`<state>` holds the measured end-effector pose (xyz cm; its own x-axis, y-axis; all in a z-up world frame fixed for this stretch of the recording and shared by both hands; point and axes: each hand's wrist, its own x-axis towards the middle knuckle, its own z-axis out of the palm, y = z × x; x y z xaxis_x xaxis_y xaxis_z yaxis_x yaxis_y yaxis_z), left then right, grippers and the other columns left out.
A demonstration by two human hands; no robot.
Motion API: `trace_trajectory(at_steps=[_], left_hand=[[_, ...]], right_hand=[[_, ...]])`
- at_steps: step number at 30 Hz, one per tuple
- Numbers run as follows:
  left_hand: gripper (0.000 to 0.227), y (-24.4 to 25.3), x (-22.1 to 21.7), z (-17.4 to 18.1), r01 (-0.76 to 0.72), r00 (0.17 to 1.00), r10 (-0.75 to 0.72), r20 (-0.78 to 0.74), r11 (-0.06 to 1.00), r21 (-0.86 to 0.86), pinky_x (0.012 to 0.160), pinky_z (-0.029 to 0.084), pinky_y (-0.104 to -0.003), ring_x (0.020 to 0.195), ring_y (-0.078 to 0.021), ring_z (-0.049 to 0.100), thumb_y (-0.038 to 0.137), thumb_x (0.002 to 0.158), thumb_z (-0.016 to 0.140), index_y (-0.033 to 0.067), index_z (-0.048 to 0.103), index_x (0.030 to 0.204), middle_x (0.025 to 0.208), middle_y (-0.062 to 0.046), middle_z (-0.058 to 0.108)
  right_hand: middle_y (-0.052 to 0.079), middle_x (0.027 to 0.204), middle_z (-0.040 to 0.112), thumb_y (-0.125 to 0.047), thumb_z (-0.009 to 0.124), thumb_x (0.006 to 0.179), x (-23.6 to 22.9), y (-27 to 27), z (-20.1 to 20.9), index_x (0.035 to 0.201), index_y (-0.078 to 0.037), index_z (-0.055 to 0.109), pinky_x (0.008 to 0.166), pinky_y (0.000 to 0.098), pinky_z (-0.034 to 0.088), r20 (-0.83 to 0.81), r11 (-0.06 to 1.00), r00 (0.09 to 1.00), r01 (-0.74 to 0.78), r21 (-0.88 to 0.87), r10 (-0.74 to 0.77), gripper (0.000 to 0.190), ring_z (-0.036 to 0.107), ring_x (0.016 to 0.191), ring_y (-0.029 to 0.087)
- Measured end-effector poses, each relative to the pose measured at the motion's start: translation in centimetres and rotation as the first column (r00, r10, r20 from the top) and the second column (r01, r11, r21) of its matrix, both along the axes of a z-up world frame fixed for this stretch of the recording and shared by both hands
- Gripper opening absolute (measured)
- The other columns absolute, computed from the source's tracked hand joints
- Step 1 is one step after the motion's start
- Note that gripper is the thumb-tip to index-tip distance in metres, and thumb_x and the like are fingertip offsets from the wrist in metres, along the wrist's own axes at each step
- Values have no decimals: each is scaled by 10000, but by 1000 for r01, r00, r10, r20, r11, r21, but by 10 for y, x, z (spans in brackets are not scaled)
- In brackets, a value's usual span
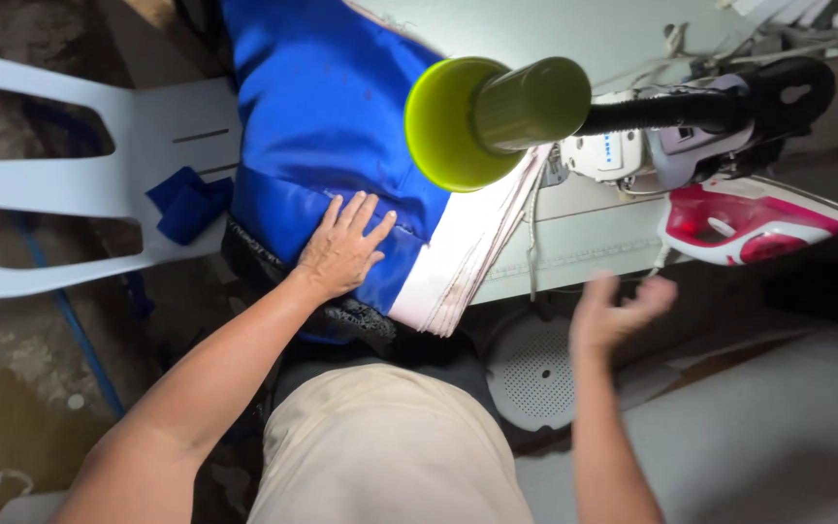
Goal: Ironing a blue fabric piece with lace trim on a work table in a sewing factory
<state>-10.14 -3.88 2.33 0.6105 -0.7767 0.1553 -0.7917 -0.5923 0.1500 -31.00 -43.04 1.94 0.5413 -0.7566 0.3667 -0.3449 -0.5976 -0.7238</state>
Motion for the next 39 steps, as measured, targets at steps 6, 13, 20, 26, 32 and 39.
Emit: trace_trajectory(at_steps=[6, 13, 20, 26, 32, 39], left_hand=[[670, -4, -23, 6, -29, 999, 23, 42, 985, 171, 1198, 273, -597, 1515, -356, 331, 445, 980, 547, 149, 417, 1566, 1607, -213, 387], [711, -17, -28, 19, -44, 997, 32, 64, 979, 198, 1119, 292, -686, 1359, -379, 496, 684, 918, 526, 308, 476, 1519, 1455, -212, 532], [761, -18, -28, 16, -34, 999, 35, 1, 969, 244, 1133, 217, -733, 1399, -414, 442, 769, 892, 475, 381, 418, 1544, 1490, -249, 488], [643, -11, -20, 13, -151, 977, 130, -170, 981, -118, 1169, 296, -617, 1320, -313, 558, 394, 989, 549, 27, 435, 1505, 1446, -153, 590], [664, -4, -9, -6, -251, 910, 134, -393, 932, -261, 1219, 298, -523, 1211, -302, 642, 251, 1053, 437, 19, 184, 1621, 1286, -138, 668], [587, 14, 7, 5, -464, 728, 128, -674, 816, -346, 1114, 450, -524, 1177, -359, 638, 151, 1039, 420, 91, 272, 1603, 1236, -115, 680]], right_hand=[[302, 1594, 390, -457, 1076, 919, -28, -164, 9, 1578, -54, 144, 1231, 472, 324, -95, 887, 882, 458, -62, -462, 1211, 456, 1490, 417], [167, 1118, 744, -346, 871, 860, 24, -165, 33, 1149, -15, 617, 837, 365, 628, 28, 952, 958, 279, 124, -285, 507, 761, 991, 272], [30, 946, 710, -333, 702, 1097, -21, -156, 59, 1408, -118, 487, 731, 303, 629, 244, 888, 944, 94, 450, -223, 435, 690, 807, 107], [287, 1149, 625, 26, 650, 934, -47, 9, 175, 1501, 92, 439, 824, 391, 519, -226, 963, 936, -260, 68, 268, 608, 630, 863, 330], [209, 967, 776, -431, 612, 945, 71, 158, 181, 1439, -349, 574, 751, 523, 573, -569, 731, 496, -608, 311, 655, 502, 748, 882, 437], [231, 845, 734, -433, 524, 1002, 136, 200, 145, 1487, -307, 473, 714, 596, 584, -752, 617, 254, -747, 248, 609, 504, 741, 819, 476]])
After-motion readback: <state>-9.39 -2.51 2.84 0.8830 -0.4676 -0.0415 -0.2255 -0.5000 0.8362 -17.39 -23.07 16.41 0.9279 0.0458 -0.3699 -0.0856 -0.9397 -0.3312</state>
